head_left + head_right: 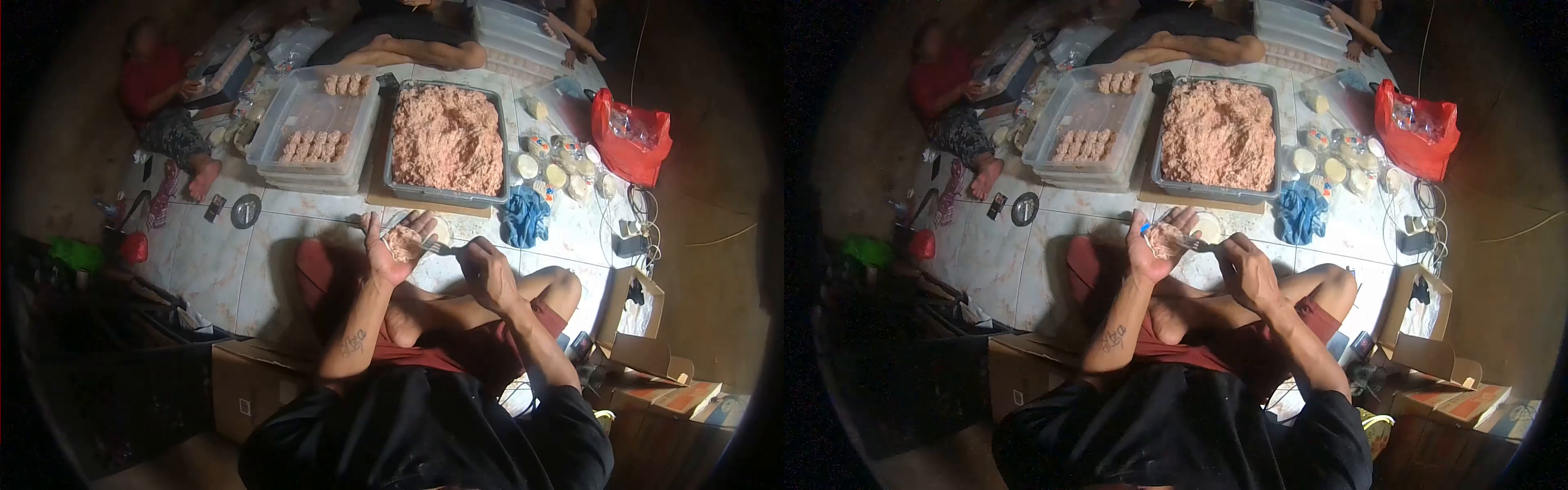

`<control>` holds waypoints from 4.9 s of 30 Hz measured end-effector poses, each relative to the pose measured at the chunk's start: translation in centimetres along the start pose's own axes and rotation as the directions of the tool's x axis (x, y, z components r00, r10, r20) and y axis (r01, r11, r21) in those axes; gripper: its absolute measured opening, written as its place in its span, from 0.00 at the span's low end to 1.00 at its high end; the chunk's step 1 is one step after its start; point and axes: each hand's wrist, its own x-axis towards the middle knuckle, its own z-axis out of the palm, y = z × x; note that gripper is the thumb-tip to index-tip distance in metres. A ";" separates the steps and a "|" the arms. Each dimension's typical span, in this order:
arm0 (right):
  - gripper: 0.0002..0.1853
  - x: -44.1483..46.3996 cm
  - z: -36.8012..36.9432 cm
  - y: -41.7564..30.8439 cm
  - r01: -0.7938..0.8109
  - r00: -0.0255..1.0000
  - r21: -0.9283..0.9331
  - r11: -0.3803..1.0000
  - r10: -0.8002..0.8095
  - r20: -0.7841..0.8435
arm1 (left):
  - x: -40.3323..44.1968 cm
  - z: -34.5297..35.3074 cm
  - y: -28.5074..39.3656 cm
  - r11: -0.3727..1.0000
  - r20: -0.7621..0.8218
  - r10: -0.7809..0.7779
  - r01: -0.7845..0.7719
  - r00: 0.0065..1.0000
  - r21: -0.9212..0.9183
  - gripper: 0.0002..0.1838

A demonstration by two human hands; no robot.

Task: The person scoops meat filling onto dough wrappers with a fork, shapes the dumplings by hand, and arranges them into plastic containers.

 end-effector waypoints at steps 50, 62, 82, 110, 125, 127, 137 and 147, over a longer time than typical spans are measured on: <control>0.12 -4.0 4.9 2.1 -0.402 0.902 0.790 0.464 0.349 0.254 | -0.8 4.6 -1.6 -0.040 0.465 0.295 -0.475 0.835 0.879 0.24; 0.11 -4.2 3.5 2.9 -0.235 0.959 0.393 0.889 0.278 -0.054 | -1.0 5.1 -0.1 -0.523 0.460 0.238 -0.286 0.855 0.803 0.30; 0.12 -5.4 3.9 2.5 -0.411 0.909 0.473 0.780 0.390 0.148 | -1.8 5.6 -1.1 -0.286 0.347 0.324 -0.258 0.880 0.923 0.27; 0.08 -1.5 -0.9 -3.6 -0.131 0.987 0.004 0.991 0.131 -0.092 | -0.5 6.1 -1.6 -0.595 0.342 0.077 -0.232 0.936 0.770 0.14; 0.13 9.0 -0.2 13.1 -0.123 0.967 -0.379 0.917 0.025 -0.252 | -2.6 4.3 -0.7 -0.108 0.216 0.014 -0.213 0.976 0.971 0.24; 0.11 9.4 -1.9 13.0 -0.109 0.991 -0.514 0.851 0.054 -0.121 | -2.7 4.9 -0.6 -0.191 0.265 0.026 -0.255 0.964 0.948 0.23; 0.10 2.2 -3.0 -2.0 0.039 0.991 -0.012 0.999 -0.037 0.128 | -0.3 0.3 0.4 -0.314 0.395 0.133 -0.339 0.909 0.887 0.21; 0.02 -0.3 -2.6 -5.4 -0.242 0.967 0.100 0.965 0.248 -0.059 | -1.3 2.9 0.0 -0.423 0.486 0.198 -0.373 0.851 0.825 0.22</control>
